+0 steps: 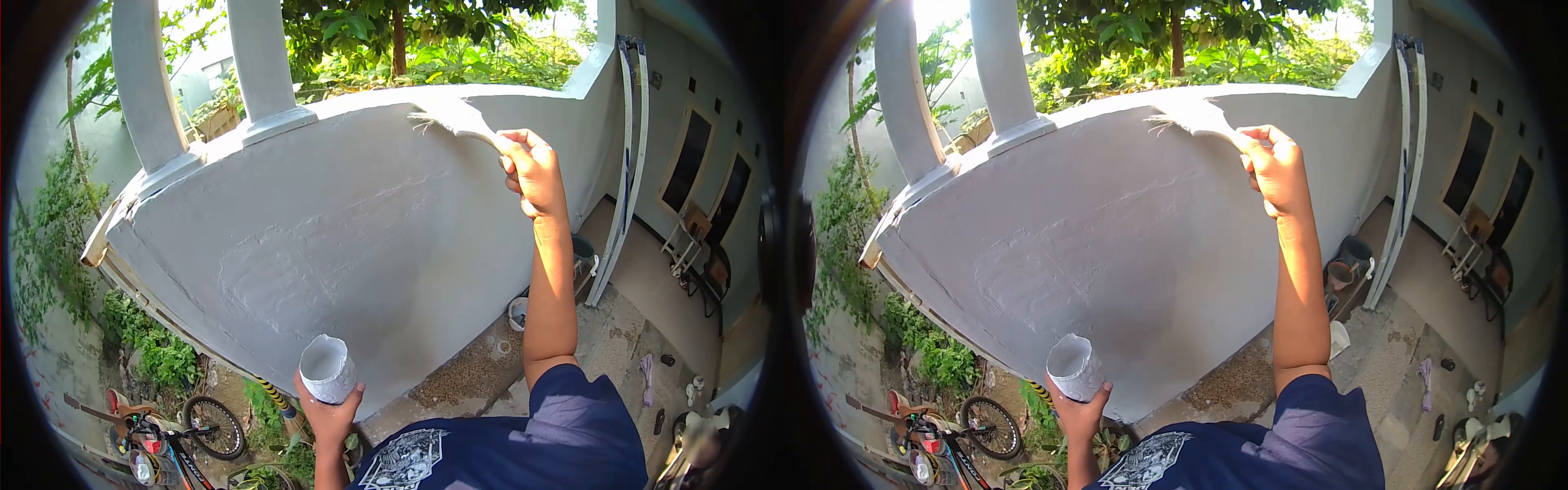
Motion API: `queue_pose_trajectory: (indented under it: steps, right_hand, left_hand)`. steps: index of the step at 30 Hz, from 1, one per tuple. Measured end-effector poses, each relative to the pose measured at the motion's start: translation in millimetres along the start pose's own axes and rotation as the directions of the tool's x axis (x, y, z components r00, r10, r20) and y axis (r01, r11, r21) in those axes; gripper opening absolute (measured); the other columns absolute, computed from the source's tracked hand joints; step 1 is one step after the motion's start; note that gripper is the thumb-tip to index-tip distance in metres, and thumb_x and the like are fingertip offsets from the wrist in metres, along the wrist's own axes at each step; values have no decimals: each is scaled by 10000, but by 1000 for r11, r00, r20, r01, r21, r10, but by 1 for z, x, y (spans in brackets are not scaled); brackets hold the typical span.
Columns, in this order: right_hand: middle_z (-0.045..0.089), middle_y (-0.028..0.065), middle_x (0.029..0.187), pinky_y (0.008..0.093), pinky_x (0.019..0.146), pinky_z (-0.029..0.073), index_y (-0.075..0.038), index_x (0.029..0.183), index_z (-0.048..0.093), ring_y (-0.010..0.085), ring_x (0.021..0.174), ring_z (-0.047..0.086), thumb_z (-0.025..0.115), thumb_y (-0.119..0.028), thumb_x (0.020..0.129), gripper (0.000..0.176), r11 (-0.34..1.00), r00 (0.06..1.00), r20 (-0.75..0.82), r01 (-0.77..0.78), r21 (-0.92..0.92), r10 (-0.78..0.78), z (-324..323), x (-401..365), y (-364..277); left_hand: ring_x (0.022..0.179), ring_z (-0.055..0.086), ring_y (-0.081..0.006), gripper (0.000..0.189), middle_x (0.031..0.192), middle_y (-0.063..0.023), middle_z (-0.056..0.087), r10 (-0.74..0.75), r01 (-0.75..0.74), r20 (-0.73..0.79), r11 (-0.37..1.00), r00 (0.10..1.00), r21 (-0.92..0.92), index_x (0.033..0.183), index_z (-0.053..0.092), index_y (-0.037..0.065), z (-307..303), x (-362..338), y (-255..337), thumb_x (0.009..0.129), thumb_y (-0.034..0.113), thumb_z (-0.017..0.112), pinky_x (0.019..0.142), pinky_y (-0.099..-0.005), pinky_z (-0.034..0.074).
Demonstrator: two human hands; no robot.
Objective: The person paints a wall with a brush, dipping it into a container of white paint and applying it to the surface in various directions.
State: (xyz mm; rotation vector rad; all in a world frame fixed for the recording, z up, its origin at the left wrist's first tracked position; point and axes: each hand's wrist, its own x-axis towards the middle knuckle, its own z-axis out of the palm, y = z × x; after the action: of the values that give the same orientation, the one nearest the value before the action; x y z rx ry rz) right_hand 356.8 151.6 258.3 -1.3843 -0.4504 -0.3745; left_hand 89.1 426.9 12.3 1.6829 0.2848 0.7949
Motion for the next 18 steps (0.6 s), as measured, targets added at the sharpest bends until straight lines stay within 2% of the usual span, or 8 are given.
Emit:
queue_pose_trajectory:
  steps: [1,6,10,12,14,16,18]
  right_hand:
    - [557,-10,663,203,408,311,-8,1068,628,23,482,424,692,-174,934,222,999,999,-49,18,41,-16,-1,2,2]
    - [520,-24,658,180,394,284,-41,1050,609,15,491,399,696,-208,940,218,998,995,-98,38,41,-33,-17,-10,15]
    - [532,-24,648,183,412,267,-32,1049,613,12,497,406,692,-190,929,213,985,989,-84,-132,-112,123,-28,-46,50]
    - [538,-30,647,190,425,279,-41,1035,628,16,500,411,676,-157,915,173,961,967,-102,-244,-128,232,-33,-71,79]
    - [583,0,642,224,475,340,-18,990,653,39,532,467,679,-160,887,177,901,947,-73,-319,-293,311,-38,-92,114]
    - [582,2,642,227,488,354,-18,993,655,45,540,477,682,-157,882,179,891,943,-48,-326,-314,328,-40,-102,156]
    - [582,5,642,230,500,368,-19,996,658,50,549,486,684,-154,877,182,882,939,-24,-331,-336,343,-37,-103,156]
  left_hand:
    - [1168,547,-256,920,1269,-152,537,-12,12,1,1000,1000,-12,1390,376,0,-1,-1,-2,653,157,904,1015,-394,432]
    - [1168,554,-260,907,1263,-159,544,1,-1,-18,1000,1000,13,1380,381,-13,1,-2,6,655,158,899,1018,-394,432]
    - [1168,553,-265,903,1260,-161,543,9,-9,9,1000,1000,13,1377,381,-13,3,-4,3,655,157,897,1017,-397,432]
    - [1168,553,-266,903,1260,-162,542,0,-1,15,1000,1000,17,1377,382,-12,3,-5,2,654,157,896,1017,-397,432]
    - [1164,555,-266,903,1258,-163,543,4,-4,15,1000,1000,0,1377,383,-9,4,-5,-1,650,153,895,1015,-398,432]
    - [1166,555,-267,905,1258,-163,543,1,-1,25,1000,1000,1,1378,382,-8,4,-6,-1,649,150,894,1016,-399,433]
    - [1167,555,-268,907,1257,-163,544,0,0,34,1000,999,2,1380,381,-7,6,-6,-1,648,148,893,1017,-400,433]
